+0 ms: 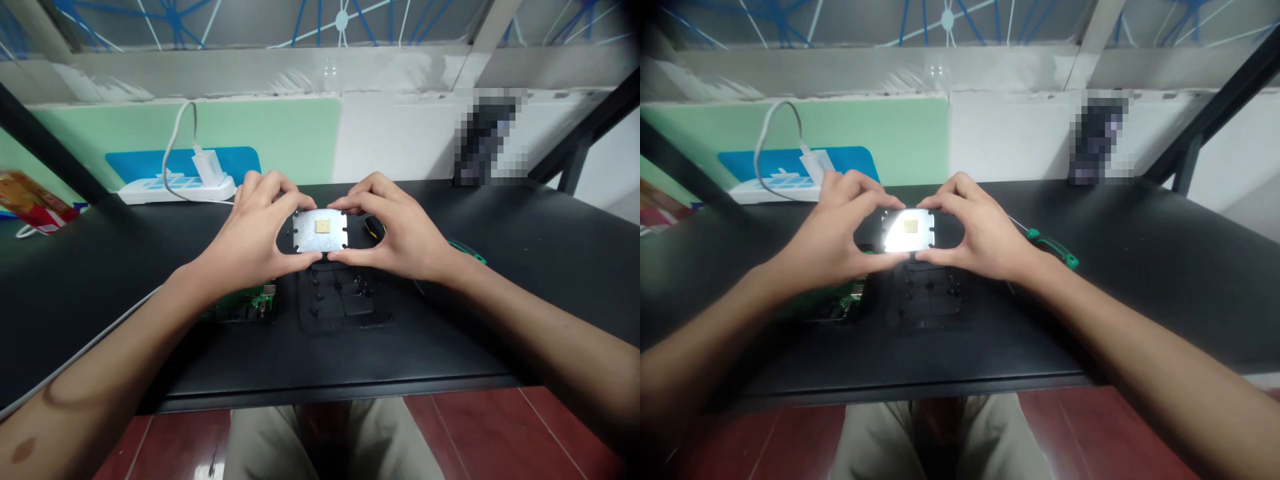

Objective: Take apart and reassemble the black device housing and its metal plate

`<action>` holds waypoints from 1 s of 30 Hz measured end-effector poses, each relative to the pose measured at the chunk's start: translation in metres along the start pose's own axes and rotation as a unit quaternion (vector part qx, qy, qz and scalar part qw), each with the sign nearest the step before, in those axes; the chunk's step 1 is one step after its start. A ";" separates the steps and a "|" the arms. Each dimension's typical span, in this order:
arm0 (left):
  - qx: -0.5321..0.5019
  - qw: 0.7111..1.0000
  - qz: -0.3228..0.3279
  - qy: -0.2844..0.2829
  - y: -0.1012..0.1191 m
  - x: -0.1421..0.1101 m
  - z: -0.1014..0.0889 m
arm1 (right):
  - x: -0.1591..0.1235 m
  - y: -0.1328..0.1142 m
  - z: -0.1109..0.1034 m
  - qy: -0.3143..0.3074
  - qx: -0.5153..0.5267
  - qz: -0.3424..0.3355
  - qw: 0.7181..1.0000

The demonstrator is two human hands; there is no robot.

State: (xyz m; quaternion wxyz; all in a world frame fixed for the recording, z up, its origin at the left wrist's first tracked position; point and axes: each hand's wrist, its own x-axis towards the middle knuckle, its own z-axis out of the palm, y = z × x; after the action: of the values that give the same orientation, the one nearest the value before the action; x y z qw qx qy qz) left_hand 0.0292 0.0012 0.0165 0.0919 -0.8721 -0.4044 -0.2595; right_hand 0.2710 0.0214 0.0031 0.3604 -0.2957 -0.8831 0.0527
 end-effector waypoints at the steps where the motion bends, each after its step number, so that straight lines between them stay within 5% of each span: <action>1: 0.001 1.000 0.001 0.001 0.000 0.000 0.000 | 0.000 0.000 0.000 -0.001 0.002 0.001 1.000; 12: -0.049 0.999 -0.019 -0.010 0.007 0.000 0.001 | 0.001 0.001 -0.003 0.058 0.018 0.009 0.998; 17: -0.108 0.992 -0.033 -0.056 0.017 -0.002 0.001 | 0.003 0.005 0.000 0.115 -0.003 0.037 0.993; 30: -0.138 0.975 -0.061 -0.161 0.030 -0.006 0.007 | 0.004 0.013 0.004 0.148 -0.009 0.073 0.986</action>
State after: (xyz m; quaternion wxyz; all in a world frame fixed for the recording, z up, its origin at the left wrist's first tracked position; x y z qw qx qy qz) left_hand 0.0513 -0.0198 0.0089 -0.1112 -0.8805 -0.4267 -0.1739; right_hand 0.2719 0.0346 -0.0010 0.4797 -0.3673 -0.7964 0.0269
